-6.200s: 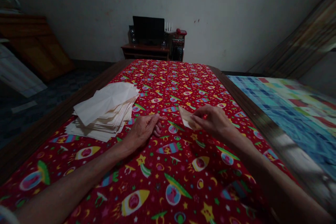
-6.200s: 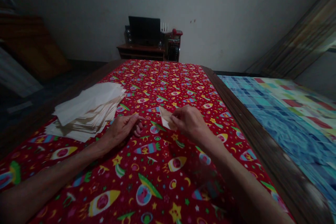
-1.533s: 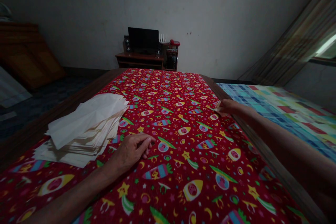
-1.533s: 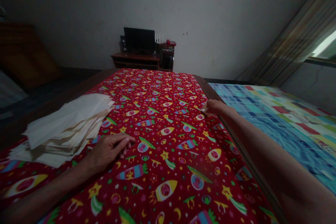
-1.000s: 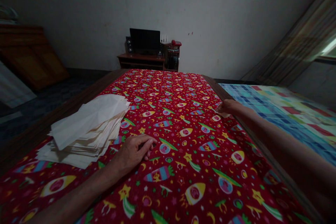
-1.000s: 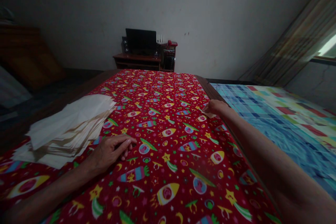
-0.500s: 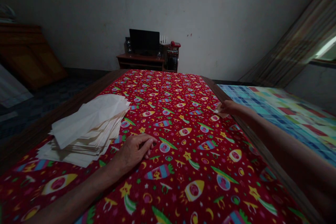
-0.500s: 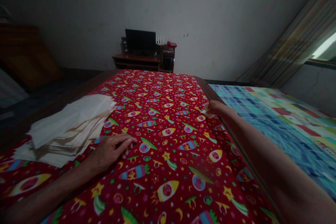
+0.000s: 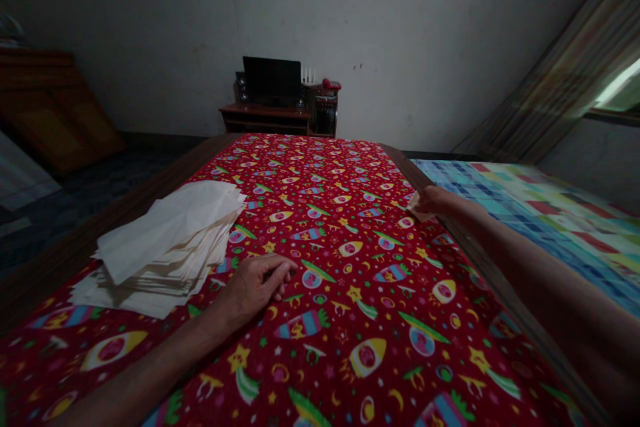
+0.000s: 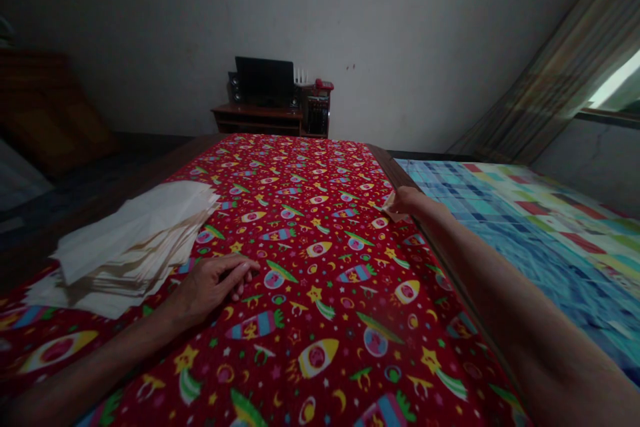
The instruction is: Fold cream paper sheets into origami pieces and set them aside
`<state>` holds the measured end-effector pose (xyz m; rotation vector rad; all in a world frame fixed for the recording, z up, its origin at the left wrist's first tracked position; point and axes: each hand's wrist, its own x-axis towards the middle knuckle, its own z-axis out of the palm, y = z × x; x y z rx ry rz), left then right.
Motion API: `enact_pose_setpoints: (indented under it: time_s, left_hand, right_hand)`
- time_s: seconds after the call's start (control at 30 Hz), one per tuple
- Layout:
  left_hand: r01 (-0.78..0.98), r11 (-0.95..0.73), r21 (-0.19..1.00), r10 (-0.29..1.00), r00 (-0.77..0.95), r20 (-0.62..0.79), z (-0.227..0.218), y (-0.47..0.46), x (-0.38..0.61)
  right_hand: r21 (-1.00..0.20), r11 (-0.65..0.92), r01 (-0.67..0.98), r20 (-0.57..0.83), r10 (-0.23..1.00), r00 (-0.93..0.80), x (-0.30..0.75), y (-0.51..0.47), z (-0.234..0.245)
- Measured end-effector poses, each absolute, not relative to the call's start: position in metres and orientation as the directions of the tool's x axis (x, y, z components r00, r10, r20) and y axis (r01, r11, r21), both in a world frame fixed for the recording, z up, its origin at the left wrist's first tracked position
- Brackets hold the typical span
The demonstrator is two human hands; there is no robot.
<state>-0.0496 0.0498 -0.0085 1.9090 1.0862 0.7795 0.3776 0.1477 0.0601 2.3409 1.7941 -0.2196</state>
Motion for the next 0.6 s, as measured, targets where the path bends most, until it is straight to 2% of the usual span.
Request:
enact_pose_setpoints:
  time_s: [0.33,0.6]
  left_hand:
    - [0.401,-0.323,0.857,0.885,0.448,0.124,-0.006,0.047,-0.051]
    - [0.401,-0.317,0.859,0.885,0.452,0.115,-0.008,0.049,-0.05]
  right_hand:
    - [0.065,-0.277,0.959,-0.174,0.943,0.284,0.386,0.146,0.07]
    - [0.146,-0.361,0.921,-0.008,0.93,0.366,0.386,0.138,0.075]
